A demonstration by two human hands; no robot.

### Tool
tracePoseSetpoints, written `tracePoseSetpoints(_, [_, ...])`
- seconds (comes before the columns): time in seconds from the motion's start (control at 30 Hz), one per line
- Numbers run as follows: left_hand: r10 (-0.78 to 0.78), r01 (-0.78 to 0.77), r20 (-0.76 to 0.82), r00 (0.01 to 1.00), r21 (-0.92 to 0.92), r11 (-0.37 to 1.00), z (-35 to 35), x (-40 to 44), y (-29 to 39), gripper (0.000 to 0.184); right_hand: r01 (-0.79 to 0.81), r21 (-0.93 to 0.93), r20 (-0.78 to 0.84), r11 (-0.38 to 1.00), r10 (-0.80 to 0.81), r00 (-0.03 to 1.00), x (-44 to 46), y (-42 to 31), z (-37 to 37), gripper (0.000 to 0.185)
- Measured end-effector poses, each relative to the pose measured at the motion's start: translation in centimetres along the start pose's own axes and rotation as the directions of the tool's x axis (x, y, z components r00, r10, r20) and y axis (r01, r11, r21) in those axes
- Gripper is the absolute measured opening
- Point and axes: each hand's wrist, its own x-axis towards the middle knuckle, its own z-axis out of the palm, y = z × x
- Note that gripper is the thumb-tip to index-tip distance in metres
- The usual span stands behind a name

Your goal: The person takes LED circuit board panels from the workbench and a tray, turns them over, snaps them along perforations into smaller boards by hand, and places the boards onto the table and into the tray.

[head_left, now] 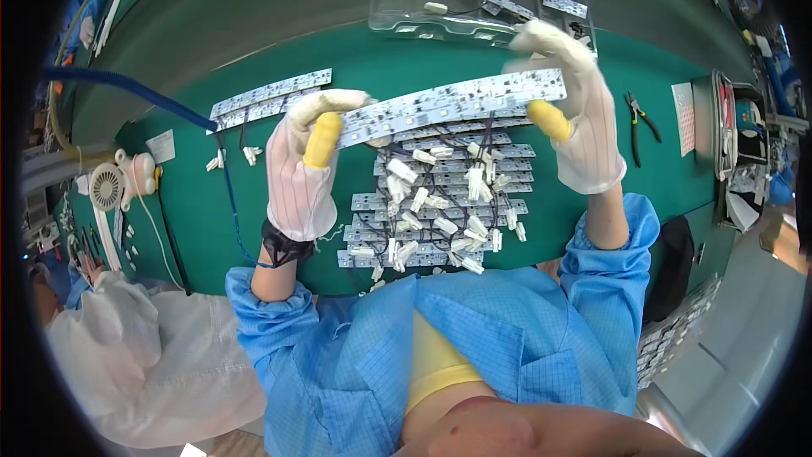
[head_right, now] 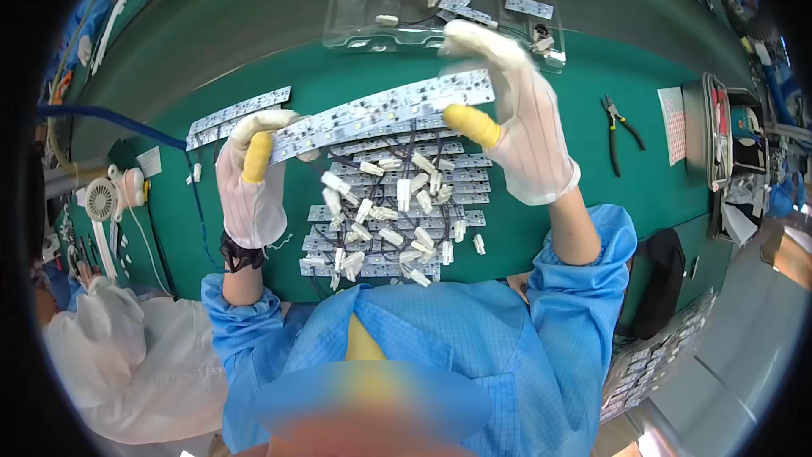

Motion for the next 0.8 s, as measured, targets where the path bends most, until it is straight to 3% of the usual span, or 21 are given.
tracePoseSetpoints(0.03, [-0.06, 0.058, -0.034, 0.998, -0.063, 0.996, 0.0, -0.1, -0.1, 0.026, -0.195, 0.243, 0.085, 0.95, 0.179, 0.98, -0.1, -0.3, 0.1, 0.051])
tracePoseSetpoints(0.07, [-0.059, 0.057, -0.028, 0.998, -0.066, 0.996, 0.1, -0.1, -0.1, 0.026, -0.447, 0.267, 0.086, 0.854, 0.441, 0.893, -0.2, -1.9, -0.1, 0.043])
tracePoseSetpoints(0.23, [0.062, -0.066, -0.023, 0.998, -0.233, 0.97, 0.8, -0.3, 0.7, 0.048, -0.495, 0.223, 0.031, 0.84, 0.501, 0.865, 0.0, -2.5, -0.4, 0.027])
tracePoseSetpoints(0.27, [0.061, -0.064, -0.018, 0.998, -0.238, 0.969, 0.8, -0.3, 0.7, 0.048, -0.513, 0.233, 0.055, 0.826, 0.515, 0.855, 0.0, -2.5, -0.5, 0.026])
tracePoseSetpoints(0.33, [0.243, -0.242, 0.002, 0.97, -0.112, 0.964, 0.7, -0.3, 0.6, 0.058, -0.532, 0.239, 0.081, 0.812, 0.529, 0.845, 0.0, -2.2, -0.8, 0.026])
tracePoseSetpoints(0.4, [0.2, -0.199, -0.018, 0.98, -0.197, 0.96, 1.0, -0.5, 0.6, 0.06, -0.384, 0.097, 0.102, 0.918, 0.375, 0.922, -0.2, -1.4, -1.0, 0.026])
tracePoseSetpoints(0.43, [0.15, -0.154, -0.036, 0.988, -0.28, 0.947, 1.2, -0.7, 0.6, 0.063, -0.384, 0.104, 0.11, 0.918, 0.373, 0.921, -0.1, -1.5, -0.9, 0.026])
tracePoseSetpoints(0.5, [0.155, -0.17, -0.08, 0.985, -0.252, 0.953, 0.9, -0.8, 0.4, 0.062, -0.527, 0.256, 0.084, 0.811, 0.524, 0.848, -0.2, -2.2, -0.6, 0.028])
tracePoseSetpoints(0.63, [0.079, -0.092, -0.054, 0.995, -0.282, 0.955, 0.6, -1.0, 0.6, 0.055, -0.426, 0.237, 0.055, 0.873, 0.426, 0.903, -0.3, -1.9, -0.5, 0.033])
tracePoseSetpoints(0.7, [0.179, -0.186, -0.051, 0.983, -0.21, 0.96, 0.6, -0.8, 0.7, 0.052, -0.44, 0.171, 0.061, 0.882, 0.436, 0.898, -0.3, -1.8, -0.6, 0.039])
tracePoseSetpoints(0.8, [0.257, -0.257, -0.016, 0.966, -0.104, 0.961, 0.2, -0.4, 0.5, 0.049, -0.452, 0.253, 0.067, 0.855, 0.451, 0.89, -0.5, -1.6, -0.9, 0.04])
